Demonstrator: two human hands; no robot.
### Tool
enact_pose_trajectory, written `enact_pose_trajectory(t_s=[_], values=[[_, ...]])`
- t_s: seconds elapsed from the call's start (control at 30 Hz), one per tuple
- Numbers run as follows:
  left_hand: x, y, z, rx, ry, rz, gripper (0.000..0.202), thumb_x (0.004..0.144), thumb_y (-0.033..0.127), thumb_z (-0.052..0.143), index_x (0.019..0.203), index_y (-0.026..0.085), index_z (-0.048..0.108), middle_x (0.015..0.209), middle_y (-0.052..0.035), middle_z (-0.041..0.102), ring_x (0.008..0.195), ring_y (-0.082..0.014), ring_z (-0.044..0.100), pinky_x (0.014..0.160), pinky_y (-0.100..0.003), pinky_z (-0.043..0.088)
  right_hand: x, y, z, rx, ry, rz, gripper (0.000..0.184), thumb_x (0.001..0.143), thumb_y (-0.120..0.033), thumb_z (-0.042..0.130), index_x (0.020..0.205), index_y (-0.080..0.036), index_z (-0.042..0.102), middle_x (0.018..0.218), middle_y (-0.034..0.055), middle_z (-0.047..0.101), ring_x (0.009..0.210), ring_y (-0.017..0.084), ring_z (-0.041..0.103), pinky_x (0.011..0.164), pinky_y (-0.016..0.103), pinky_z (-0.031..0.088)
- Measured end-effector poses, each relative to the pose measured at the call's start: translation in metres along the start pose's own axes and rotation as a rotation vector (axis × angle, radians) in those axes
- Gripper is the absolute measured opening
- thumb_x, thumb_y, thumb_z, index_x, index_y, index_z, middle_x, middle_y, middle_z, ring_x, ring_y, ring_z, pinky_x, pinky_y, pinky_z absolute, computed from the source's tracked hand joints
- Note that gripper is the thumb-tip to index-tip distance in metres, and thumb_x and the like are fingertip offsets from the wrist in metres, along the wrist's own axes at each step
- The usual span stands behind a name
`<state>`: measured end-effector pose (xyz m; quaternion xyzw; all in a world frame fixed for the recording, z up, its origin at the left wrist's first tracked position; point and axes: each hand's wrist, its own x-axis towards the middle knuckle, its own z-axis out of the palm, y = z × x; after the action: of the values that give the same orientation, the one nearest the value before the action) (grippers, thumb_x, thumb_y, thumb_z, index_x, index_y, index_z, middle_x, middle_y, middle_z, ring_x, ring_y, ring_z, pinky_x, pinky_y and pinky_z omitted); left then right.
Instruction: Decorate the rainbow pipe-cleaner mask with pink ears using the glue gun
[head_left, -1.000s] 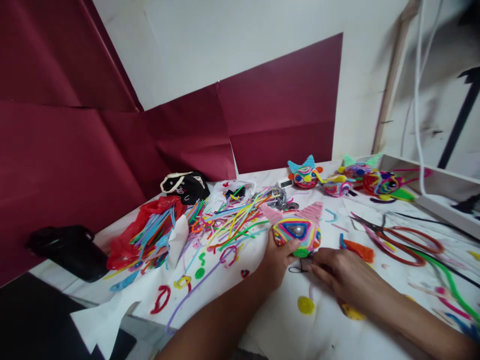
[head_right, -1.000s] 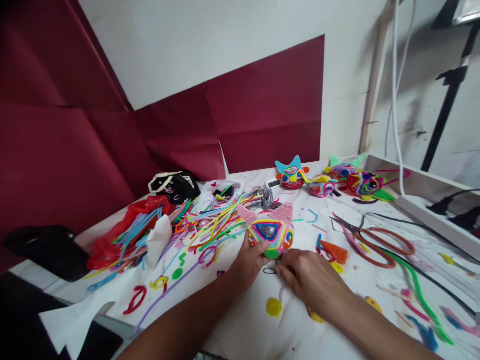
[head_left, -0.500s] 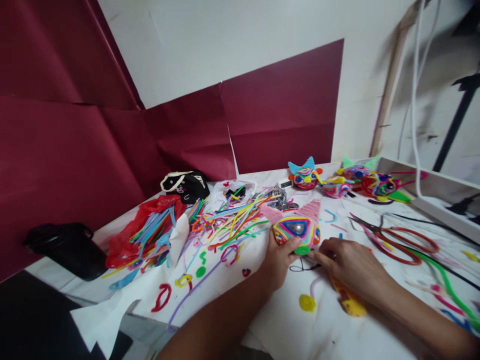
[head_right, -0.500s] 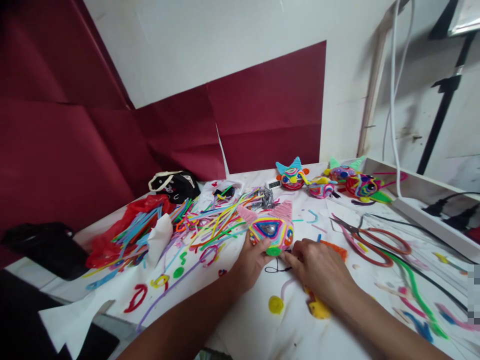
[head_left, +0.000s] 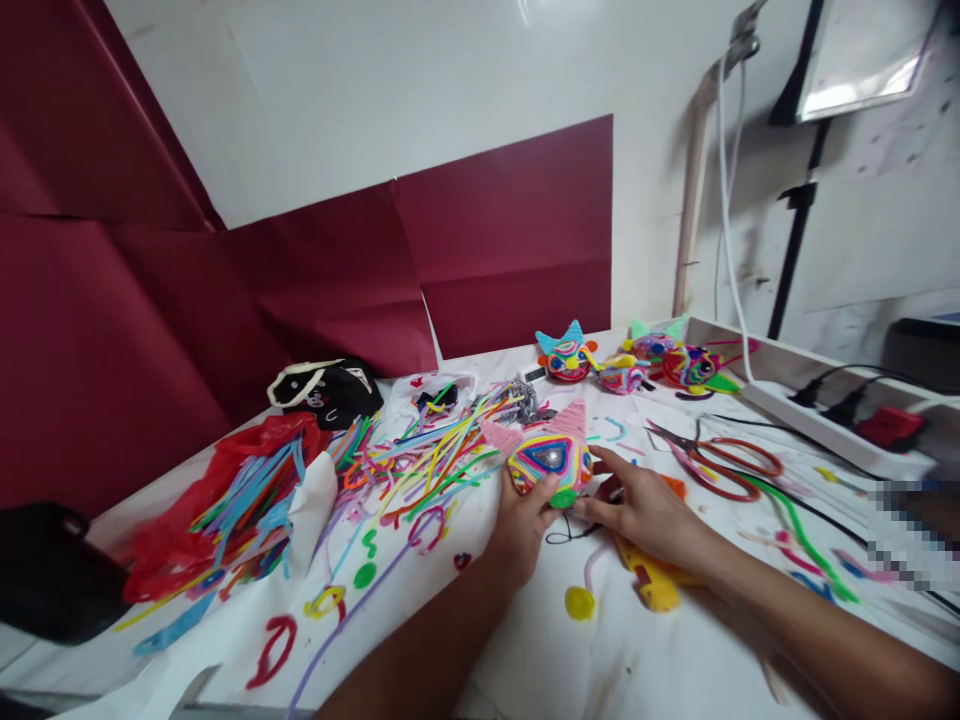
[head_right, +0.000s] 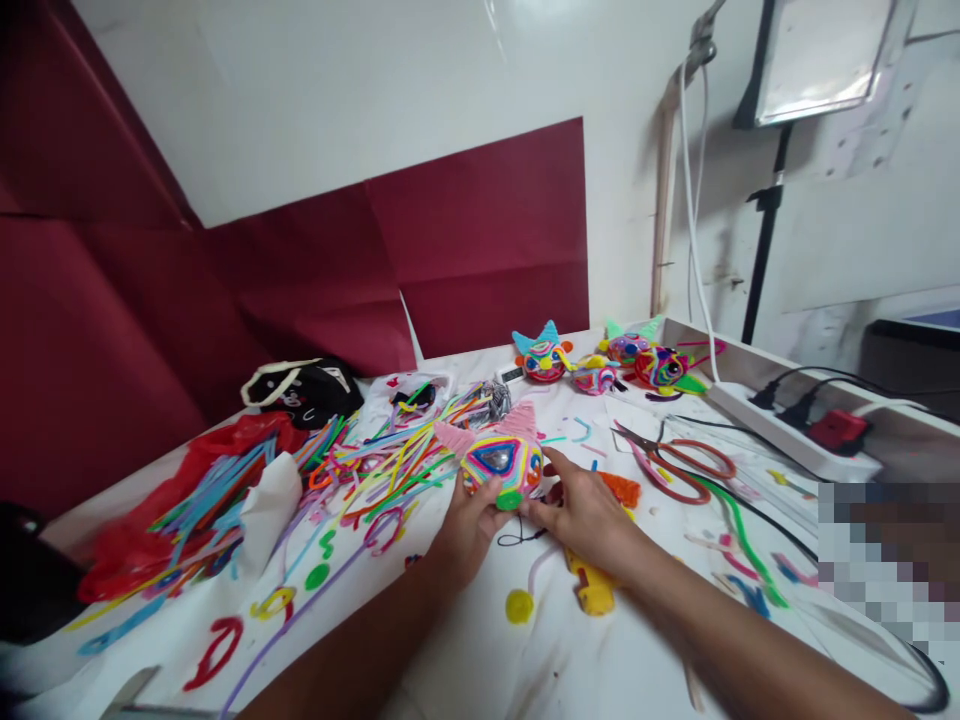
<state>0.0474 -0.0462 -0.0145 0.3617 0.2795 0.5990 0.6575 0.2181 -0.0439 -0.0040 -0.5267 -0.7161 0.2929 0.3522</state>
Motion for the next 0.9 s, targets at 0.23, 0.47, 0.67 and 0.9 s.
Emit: enact_pose_trajectory(t_s=[0.23, 0.47, 0.67, 0.9], values=[[-0.0002, 0.0004, 0.0018, 0.016, 0.007, -0.017, 0.076, 0.075, 0.02, 0.077, 0.137, 0.035, 0.037, 0.118, -0.0054, 0.065, 0.111, -0.0263, 0.066, 0.097, -0.046, 0.052, 0.0041, 0.0053, 0.0033, 0.141, -0.012, 0.017, 0.068, 0.075, -0.044, 0.072, 0.134, -0.018, 0.05, 0.11, 0.0103, 0.068, 0.087, 0.022, 0.068, 0.07, 0.032, 0.053], [0.0, -0.0026, -0.0002, 0.028, -0.001, -0.028, 0.076, 0.073, 0.021, 0.078, 0.134, 0.031, 0.035, 0.12, -0.0079, 0.064, 0.11, -0.0279, 0.066, 0.097, -0.046, 0.052, 0.0026, -0.0015, 0.0022, 0.123, -0.009, 0.055, 0.073, 0.076, -0.047, 0.07, 0.136, -0.014, 0.045, 0.107, 0.0129, 0.071, 0.084, 0.025, 0.07, 0.069, 0.034, 0.053], [-0.0036, -0.0024, 0.003, 0.033, -0.013, -0.036, 0.065, 0.072, 0.023, 0.079, 0.125, 0.028, 0.041, 0.121, -0.0094, 0.064, 0.109, -0.0288, 0.066, 0.095, -0.046, 0.053, 0.0014, -0.003, 0.0012, 0.089, -0.002, 0.031, 0.065, 0.074, -0.045, 0.071, 0.129, -0.015, 0.05, 0.104, 0.0109, 0.073, 0.09, 0.027, 0.07, 0.075, 0.035, 0.053], [-0.0045, -0.0029, 0.0043, 0.045, -0.013, -0.045, 0.064, 0.069, 0.024, 0.081, 0.121, 0.025, 0.043, 0.119, -0.0088, 0.064, 0.111, -0.0287, 0.065, 0.097, -0.047, 0.05, 0.0026, -0.0028, 0.0008, 0.124, 0.025, -0.049, 0.062, 0.071, -0.046, 0.074, 0.122, -0.02, 0.051, 0.106, 0.0063, 0.074, 0.088, 0.025, 0.07, 0.075, 0.033, 0.053]])
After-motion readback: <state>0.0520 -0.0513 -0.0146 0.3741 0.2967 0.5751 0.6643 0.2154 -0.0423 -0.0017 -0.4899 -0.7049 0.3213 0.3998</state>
